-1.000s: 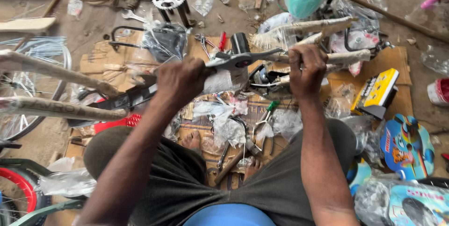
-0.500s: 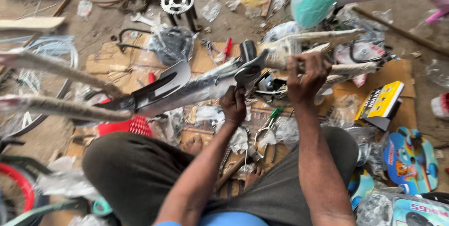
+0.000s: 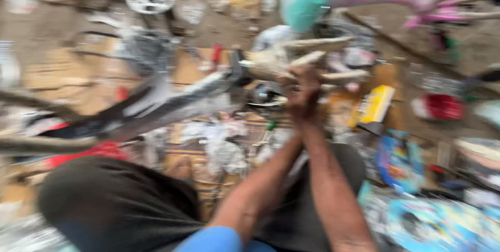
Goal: The person sits on the floor and uses a wrench to tighten the stem bolts on a bicycle handlebar. They then remove the stem, insert a bolt, and reattach the stem to the frame, tightening it again with the wrench.
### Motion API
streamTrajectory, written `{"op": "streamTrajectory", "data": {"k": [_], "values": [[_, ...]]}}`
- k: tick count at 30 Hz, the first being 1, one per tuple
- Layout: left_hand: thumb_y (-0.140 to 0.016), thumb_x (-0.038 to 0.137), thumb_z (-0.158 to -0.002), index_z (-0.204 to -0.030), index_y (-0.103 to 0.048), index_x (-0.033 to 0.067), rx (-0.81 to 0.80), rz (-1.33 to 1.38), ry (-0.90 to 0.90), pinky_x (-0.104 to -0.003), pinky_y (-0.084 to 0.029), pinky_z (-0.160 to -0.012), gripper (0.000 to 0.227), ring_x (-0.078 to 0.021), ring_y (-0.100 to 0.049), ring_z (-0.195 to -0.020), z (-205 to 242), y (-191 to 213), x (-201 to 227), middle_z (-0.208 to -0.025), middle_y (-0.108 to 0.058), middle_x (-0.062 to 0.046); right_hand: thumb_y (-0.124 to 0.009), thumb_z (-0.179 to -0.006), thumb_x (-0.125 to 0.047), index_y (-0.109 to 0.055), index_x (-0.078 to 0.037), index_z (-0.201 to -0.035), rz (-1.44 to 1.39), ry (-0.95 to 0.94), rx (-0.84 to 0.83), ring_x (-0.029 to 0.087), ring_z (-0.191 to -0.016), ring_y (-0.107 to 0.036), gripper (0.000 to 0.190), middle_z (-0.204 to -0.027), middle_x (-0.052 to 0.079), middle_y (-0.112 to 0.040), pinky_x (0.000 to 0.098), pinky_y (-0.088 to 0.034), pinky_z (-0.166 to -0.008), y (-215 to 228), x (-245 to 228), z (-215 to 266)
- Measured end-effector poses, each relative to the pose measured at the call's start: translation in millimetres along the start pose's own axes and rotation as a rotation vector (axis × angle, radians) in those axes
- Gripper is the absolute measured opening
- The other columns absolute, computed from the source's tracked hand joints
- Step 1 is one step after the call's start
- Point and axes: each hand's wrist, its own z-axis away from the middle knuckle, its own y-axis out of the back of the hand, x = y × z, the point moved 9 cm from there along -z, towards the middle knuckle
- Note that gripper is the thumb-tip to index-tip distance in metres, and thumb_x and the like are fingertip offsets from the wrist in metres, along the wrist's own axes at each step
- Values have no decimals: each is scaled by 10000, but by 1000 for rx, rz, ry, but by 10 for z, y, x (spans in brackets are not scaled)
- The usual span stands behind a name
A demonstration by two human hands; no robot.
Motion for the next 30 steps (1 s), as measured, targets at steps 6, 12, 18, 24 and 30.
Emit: {"op": "streamTrajectory", "data": {"k": [6,12,18,24,30], "values": [[-705,320,-1007,-836,-634,35,-109,-14,285,-298,-445,-548,340,-95,-526,-623,74,341,-265,-724,-592,20,-721,-950,-310,-691,-54,-1117,-45,3,-80,327,-1121,-629,307,-1140,137,-696,486,-393,-1035,-109,-105,24],[-664,387,-1035,-811,-654,32,-246,-404,484,-283,-333,-486,419,-84,-424,-535,354,738,742,-619,-500,30,-703,-994,-172,-651,-64,-1196,-357,-286,-20,255,-1210,-622,235,-1301,101,-658,408,-493,-1071,344,175,627],[-632,348,-1044,-946,-715,56,-308,-384,228,-292,-457,-570,319,-111,-569,-653,377,606,1867,-746,-643,-11,-456,-1011,-428,-628,-116,-1273,-1333,-1026,-585,132,-1090,-644,442,-1197,-7,-687,301,-537,-925,-742,-44,2193],[-746,396,-966,-929,-752,154,-751,-1282,-336,-407,-525,-629,245,-272,-700,-768,255,266,2958,-969,-705,-86,-555,-1081,-348,-594,-69,-1260,-1508,-872,-665,107,-932,-605,334,-1020,10,-630,281,-507,-821,-1134,-329,2253],[-917,540,-693,-1327,-571,42,-695,-1336,-807,-500,-538,-793,878,-385,-665,-958,-430,159,3862,-1071,-645,-218,-487,-1036,-509,-602,-69,-991,-1182,-767,-624,97,-639,-589,457,-721,37,-594,260,-492,-563,-1439,-166,1843]]}}
